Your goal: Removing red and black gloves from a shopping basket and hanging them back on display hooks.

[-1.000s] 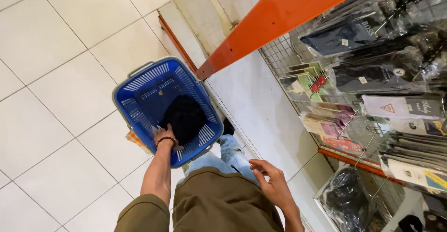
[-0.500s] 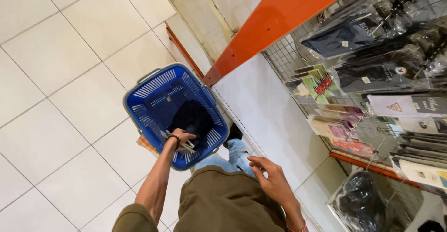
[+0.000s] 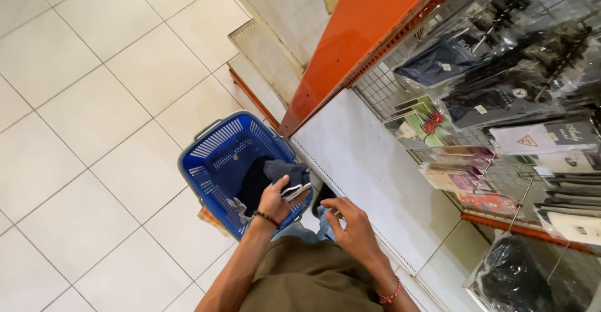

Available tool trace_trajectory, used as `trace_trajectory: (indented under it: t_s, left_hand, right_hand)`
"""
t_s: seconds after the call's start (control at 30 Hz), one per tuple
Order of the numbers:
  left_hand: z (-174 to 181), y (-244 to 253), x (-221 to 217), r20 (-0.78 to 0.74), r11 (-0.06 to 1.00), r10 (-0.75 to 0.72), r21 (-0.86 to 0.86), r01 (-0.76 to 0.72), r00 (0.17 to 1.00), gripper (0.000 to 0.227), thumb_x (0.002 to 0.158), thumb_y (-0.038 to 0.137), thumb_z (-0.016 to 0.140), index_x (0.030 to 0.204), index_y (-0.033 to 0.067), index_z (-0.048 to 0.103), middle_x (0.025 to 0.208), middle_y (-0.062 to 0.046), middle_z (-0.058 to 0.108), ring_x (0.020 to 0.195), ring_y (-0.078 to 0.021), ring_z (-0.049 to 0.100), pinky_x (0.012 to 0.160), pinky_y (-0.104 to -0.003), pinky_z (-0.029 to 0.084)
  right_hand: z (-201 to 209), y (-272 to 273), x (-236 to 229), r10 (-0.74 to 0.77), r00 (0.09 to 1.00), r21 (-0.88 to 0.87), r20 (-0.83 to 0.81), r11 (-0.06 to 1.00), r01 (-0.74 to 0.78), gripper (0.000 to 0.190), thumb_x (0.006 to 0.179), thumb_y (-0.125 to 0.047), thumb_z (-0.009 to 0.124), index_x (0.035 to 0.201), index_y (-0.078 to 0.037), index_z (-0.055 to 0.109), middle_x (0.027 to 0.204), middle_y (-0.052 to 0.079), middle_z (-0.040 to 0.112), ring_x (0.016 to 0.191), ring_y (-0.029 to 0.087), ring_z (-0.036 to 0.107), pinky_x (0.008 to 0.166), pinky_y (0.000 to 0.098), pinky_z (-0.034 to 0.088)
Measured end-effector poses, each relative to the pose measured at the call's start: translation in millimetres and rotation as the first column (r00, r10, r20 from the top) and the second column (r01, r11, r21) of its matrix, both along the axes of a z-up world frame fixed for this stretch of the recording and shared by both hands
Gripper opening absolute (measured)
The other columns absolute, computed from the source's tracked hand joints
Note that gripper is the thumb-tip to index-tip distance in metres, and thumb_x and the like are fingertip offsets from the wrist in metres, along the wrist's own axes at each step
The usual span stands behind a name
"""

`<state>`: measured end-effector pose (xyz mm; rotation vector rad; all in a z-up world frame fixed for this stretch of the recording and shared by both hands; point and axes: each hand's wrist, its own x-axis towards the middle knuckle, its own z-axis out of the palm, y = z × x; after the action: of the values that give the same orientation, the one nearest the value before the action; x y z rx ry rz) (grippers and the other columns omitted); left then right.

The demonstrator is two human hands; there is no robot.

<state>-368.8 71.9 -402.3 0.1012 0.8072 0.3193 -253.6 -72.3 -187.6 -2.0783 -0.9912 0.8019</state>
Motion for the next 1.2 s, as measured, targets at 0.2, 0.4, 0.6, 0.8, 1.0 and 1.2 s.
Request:
trace_trajectory:
  t_s: [0.2, 0.4, 0.6, 0.8, 1.0, 1.2]
  left_hand:
    - [61.8, -13.7, 23.7, 0.210, 0.998, 0.059, -0.008, -0.059, 0.976, 0.033, 0.102, 0.016, 0.051, 0.119, -0.0116, 0.058, 0.112, -0.026, 0.071, 0.103, -0.0420, 0.071, 0.095, -0.055, 0.059]
    - [111.5, -24.3, 39.6, 0.221, 0.995, 0.100, -0.035, -0.094, 0.970, 0.034, 0.100, 0.013, 0.050, 0.120, -0.0133, 0.058, 0.113, -0.026, 0.071, 0.106, -0.0430, 0.070, 0.097, -0.055, 0.055]
    - [125.2, -37.5, 52.4, 0.204, 0.994, 0.111, -0.016, -0.110, 0.973, 0.030, 0.099, 0.011, 0.053, 0.115, -0.0128, 0.061, 0.112, -0.024, 0.071, 0.106, -0.0409, 0.071, 0.098, -0.055, 0.055]
    - [129.0, -38.5, 65.6, 0.239, 1.000, 0.027, -0.013, -0.025, 0.971, 0.031, 0.098, 0.017, 0.056, 0.112, -0.0087, 0.067, 0.110, -0.021, 0.074, 0.104, -0.0350, 0.072, 0.101, -0.052, 0.054]
    - [127.6, -51.2, 83.6, 0.298, 0.996, -0.077, -0.026, 0.089, 0.952, 0.032, 0.098, 0.021, 0.058, 0.115, -0.0042, 0.067, 0.114, -0.017, 0.075, 0.107, -0.0298, 0.072, 0.106, -0.049, 0.052]
    - [175.5, -61.3, 118.7, 0.383, 0.985, -0.108, -0.085, 0.151, 0.917, 0.040, 0.098, 0.026, 0.059, 0.122, -0.0056, 0.065, 0.122, -0.019, 0.072, 0.114, -0.0304, 0.068, 0.111, -0.047, 0.049]
  right_hand:
    - [-2.6, 4.5, -3.2, 0.041, 0.969, 0.259, 0.244, 0.960, -0.106, 0.026, 0.082, -0.008, 0.076, 0.106, -0.006, 0.067, 0.111, 0.014, 0.069, 0.097, 0.034, 0.069, 0.081, 0.0391, 0.055]
    - [-11.5, -4.5, 0.1, -0.121, 0.984, 0.248, 0.131, 0.965, 0.085, 0.018, 0.082, -0.005, 0.076, 0.098, -0.005, 0.067, 0.100, 0.010, 0.072, 0.083, 0.028, 0.072, 0.072, 0.0354, 0.058]
    - [-8.0, -13.1, 11.8, -0.170, 0.943, 0.238, 0.286, 0.966, 0.103, 0.012, 0.084, 0.000, 0.073, 0.093, -0.004, 0.066, 0.094, 0.010, 0.070, 0.083, 0.030, 0.070, 0.070, 0.0373, 0.054]
    - [35.4, -15.5, 35.7, -0.140, 0.917, 0.319, 0.374, 0.948, 0.015, 0.014, 0.084, 0.002, 0.068, 0.094, -0.002, 0.059, 0.110, 0.013, 0.064, 0.096, 0.033, 0.065, 0.075, 0.0397, 0.054]
    - [65.8, -17.2, 74.3, -0.198, 0.857, 0.380, 0.476, 0.925, 0.002, 0.016, 0.083, 0.004, 0.070, 0.093, -0.001, 0.058, 0.109, 0.014, 0.065, 0.091, 0.032, 0.064, 0.070, 0.0376, 0.053]
    - [94.0, -21.5, 111.3, -0.231, 0.861, 0.466, 0.454, 0.885, -0.009, 0.016, 0.086, 0.007, 0.069, 0.094, -0.001, 0.058, 0.095, 0.013, 0.066, 0.077, 0.029, 0.066, 0.066, 0.0348, 0.056]
